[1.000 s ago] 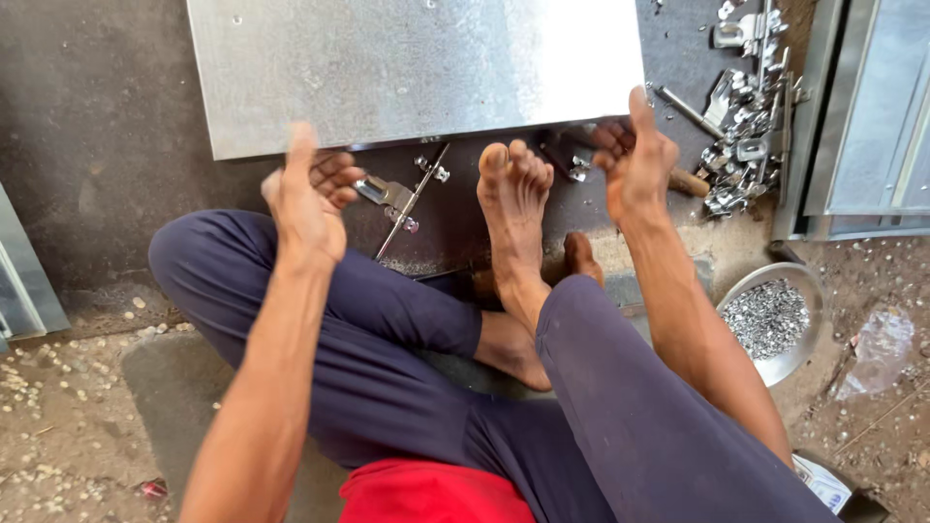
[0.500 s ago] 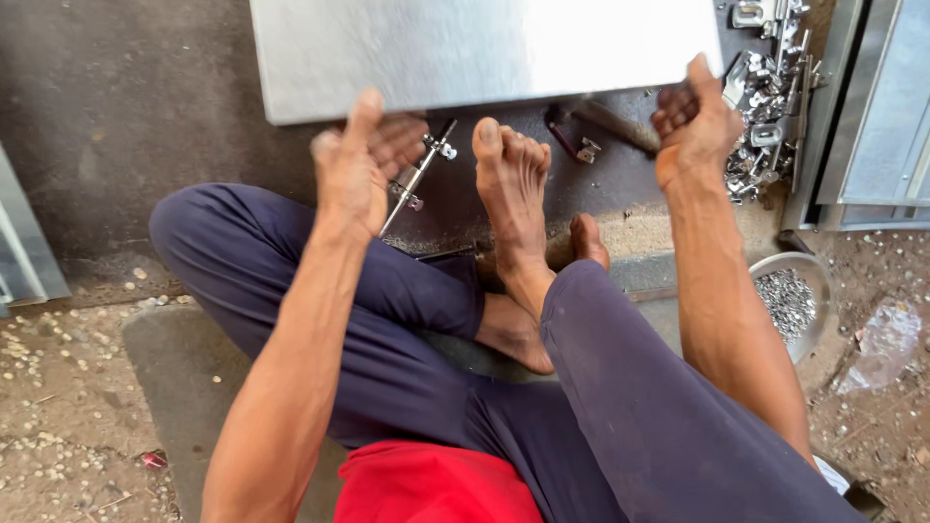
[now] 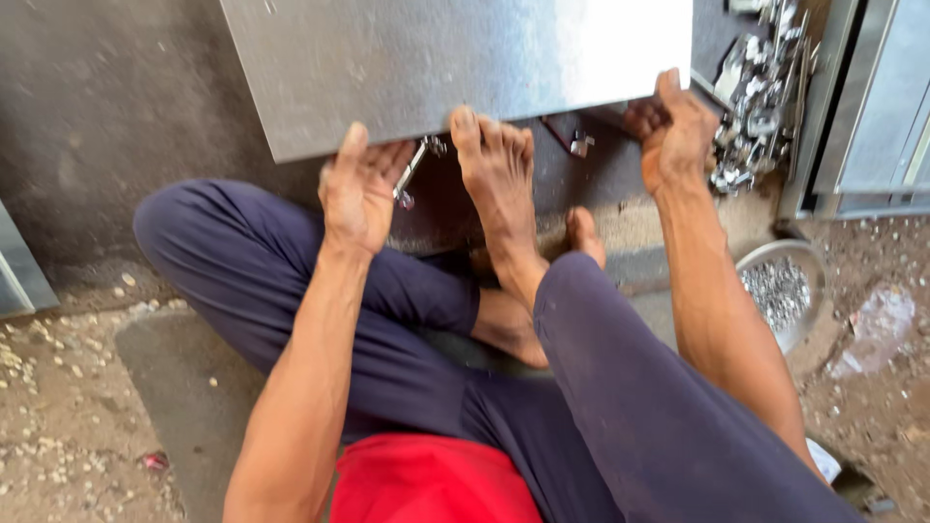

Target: The person sits on the floor and assembles a metal frame by attaching a latch mechanism to a rectangular sheet. They use a hammer and punch to create holes and secure the hardware, then attach a metal bar to the frame.

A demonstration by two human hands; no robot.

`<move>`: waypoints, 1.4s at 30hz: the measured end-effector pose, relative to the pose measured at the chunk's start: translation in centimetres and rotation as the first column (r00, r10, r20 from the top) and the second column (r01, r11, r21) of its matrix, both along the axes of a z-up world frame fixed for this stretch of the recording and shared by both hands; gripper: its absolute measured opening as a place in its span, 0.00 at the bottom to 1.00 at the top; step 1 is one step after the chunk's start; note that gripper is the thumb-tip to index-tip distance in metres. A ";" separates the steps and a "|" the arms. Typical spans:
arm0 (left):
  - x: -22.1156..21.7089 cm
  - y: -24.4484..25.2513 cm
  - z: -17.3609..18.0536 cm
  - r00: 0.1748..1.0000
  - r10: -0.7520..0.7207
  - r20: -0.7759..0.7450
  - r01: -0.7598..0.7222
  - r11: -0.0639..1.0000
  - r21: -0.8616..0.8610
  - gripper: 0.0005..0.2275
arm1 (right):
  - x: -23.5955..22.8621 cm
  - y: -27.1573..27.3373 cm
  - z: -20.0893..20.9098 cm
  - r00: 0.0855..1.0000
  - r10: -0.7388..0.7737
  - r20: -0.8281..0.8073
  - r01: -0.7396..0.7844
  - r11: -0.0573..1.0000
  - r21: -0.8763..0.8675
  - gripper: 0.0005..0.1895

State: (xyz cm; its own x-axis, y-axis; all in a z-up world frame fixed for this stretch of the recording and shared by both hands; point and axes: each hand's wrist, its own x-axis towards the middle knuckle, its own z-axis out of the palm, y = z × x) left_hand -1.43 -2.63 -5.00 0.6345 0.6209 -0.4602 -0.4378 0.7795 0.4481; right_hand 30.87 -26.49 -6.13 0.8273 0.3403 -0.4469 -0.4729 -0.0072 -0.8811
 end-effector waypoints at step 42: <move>6.8 3.2 2.2 0.921 0.020 -0.389 0.389 -0.091 0.917 0.09 | -14.0 -6.3 18.4 0.592 0.788 0.171 -0.506 0.528 -0.682 0.24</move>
State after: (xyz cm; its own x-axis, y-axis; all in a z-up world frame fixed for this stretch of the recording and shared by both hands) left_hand 5.35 0.53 -2.76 0.8339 0.4145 0.3644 -0.1078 -0.5252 0.8441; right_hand 16.91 -32.76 12.32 0.5978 0.6898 -0.4085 0.2764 -0.6556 -0.7027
